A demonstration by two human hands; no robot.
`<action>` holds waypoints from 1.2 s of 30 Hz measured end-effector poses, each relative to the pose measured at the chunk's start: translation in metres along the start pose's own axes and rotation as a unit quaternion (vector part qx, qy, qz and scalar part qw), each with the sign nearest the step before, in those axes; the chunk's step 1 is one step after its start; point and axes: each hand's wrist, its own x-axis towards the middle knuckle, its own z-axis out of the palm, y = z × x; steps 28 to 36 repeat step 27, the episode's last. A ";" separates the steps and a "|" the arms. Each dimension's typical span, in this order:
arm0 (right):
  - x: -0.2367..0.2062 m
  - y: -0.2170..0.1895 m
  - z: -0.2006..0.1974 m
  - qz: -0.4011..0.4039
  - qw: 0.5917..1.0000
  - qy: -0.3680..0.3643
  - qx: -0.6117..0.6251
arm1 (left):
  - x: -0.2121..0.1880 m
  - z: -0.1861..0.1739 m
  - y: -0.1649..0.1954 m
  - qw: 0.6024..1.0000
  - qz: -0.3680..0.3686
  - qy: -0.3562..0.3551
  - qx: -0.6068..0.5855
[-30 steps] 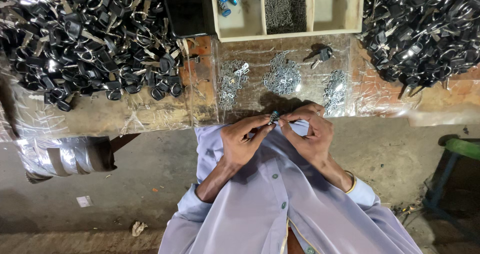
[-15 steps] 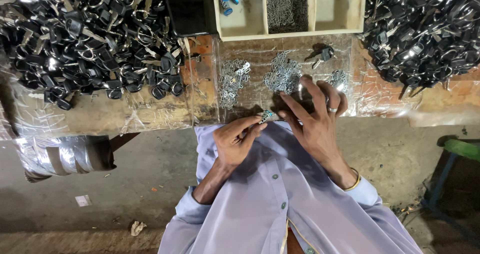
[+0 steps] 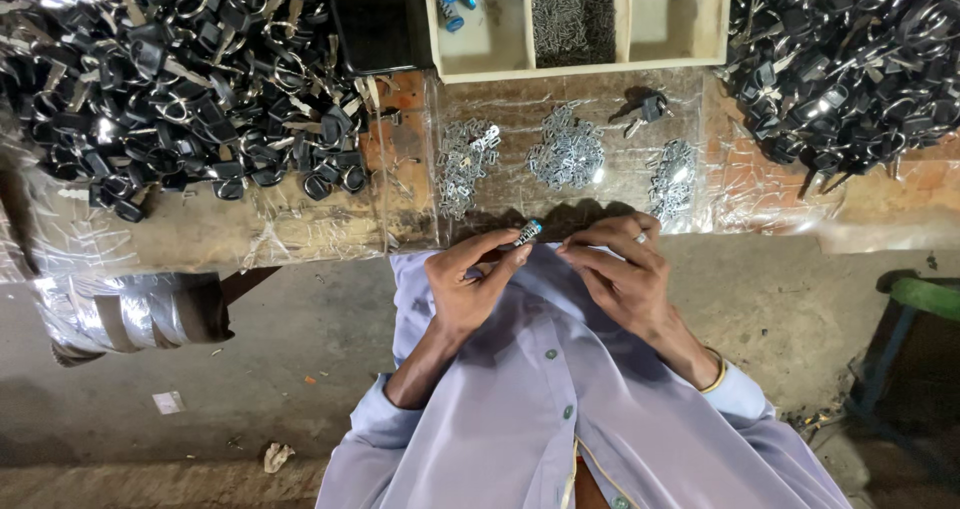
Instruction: The person sits at a workbench covered with piles of black key blanks and a compartment tray of small metal parts. They hold a small blue-capped cylindrical component in one hand, pick tiny metal pins from the tray, and press them into the component one at a time, repeating the assembly cycle and placing finished pieces back toward the tray.
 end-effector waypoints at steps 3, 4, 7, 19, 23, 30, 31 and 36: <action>0.007 -0.007 0.007 0.026 0.998 0.009 0.054 | 0.001 0.001 0.003 0.999 0.026 0.012 0.042; 0.010 -0.009 0.009 0.032 0.997 0.008 0.071 | 0.002 0.001 0.004 0.998 0.029 0.013 0.046; 0.020 -0.016 0.014 0.005 0.996 0.040 0.083 | 0.003 0.001 0.004 0.997 0.037 0.014 0.064; 0.024 -0.023 0.014 0.059 0.993 0.053 0.092 | 0.000 0.000 0.000 0.989 0.097 -0.001 0.111; 0.020 -0.018 0.011 0.061 0.998 -0.008 0.032 | 0.003 -0.001 0.001 0.982 0.141 -0.008 0.123; 0.012 -0.003 0.006 0.064 0.997 -0.042 0.014 | 0.003 -0.003 0.001 0.983 0.135 -0.003 0.125; 0.012 -0.003 0.006 0.064 0.997 -0.042 0.014 | 0.003 -0.003 0.001 0.983 0.135 -0.003 0.125; 0.012 -0.003 0.006 0.064 0.997 -0.042 0.014 | 0.003 -0.003 0.001 0.983 0.135 -0.003 0.125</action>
